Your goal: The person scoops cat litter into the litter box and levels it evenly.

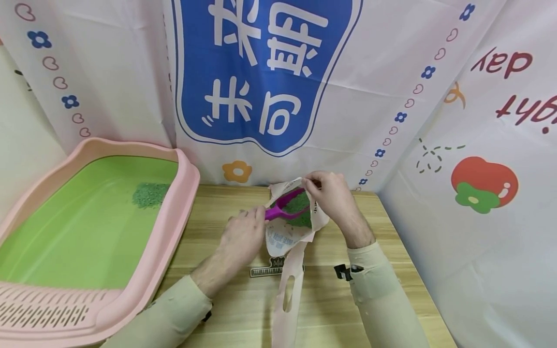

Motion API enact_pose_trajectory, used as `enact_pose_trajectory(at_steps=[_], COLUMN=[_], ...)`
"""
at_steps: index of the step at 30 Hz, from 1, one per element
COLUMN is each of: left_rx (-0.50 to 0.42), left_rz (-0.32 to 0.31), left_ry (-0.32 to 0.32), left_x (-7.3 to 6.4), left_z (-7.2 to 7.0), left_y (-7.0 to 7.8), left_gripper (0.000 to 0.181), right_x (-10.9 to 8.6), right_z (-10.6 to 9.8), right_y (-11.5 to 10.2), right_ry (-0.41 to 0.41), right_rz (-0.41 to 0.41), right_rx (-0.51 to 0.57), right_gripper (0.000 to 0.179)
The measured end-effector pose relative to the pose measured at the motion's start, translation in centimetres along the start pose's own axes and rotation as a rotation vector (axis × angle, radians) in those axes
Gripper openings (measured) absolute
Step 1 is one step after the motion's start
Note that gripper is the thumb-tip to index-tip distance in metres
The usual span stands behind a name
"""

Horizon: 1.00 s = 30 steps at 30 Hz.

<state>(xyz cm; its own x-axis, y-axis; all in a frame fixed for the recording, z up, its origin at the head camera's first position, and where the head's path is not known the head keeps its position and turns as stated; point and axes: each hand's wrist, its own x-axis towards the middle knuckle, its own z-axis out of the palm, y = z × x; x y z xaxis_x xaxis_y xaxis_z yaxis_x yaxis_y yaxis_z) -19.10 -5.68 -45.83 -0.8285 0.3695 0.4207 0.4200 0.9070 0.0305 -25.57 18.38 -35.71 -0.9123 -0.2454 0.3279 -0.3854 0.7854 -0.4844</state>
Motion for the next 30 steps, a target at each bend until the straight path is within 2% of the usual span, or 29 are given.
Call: enact_pose_trajectory(at_steps=[4,10,17,23,30], left_rx=[-0.003,-0.019,-0.006,-0.013,-0.049], left_rz=[-0.002,-0.013,-0.012,-0.007,0.0], left_ry=[-0.033,-0.126,-0.078,-0.073,-0.035], left_x=[-0.1,-0.2,-0.5,-0.7,-0.9], left_z=[-0.5,-1.2,-2.1,-2.9,-4.3], left_y=[-0.6,-1.7,-2.7,-3.1,-3.3], left_gripper=[0.029,0.02,0.022,0.022,0.019], right_x=[0.1,0.1,0.0,0.0,0.0], right_z=[0.0,0.0,0.1,0.1,0.1], right_y=[0.0,0.0,0.1,0.1,0.0], right_ry=[0.001,0.002,0.001,0.002,-0.009], right_rz=[-0.01,-0.012,-0.006,-0.007,0.008], right_rx=[-0.001,0.004,0.001,0.005,0.016], right_gripper=[0.023,0.022,0.023,0.023,0.024])
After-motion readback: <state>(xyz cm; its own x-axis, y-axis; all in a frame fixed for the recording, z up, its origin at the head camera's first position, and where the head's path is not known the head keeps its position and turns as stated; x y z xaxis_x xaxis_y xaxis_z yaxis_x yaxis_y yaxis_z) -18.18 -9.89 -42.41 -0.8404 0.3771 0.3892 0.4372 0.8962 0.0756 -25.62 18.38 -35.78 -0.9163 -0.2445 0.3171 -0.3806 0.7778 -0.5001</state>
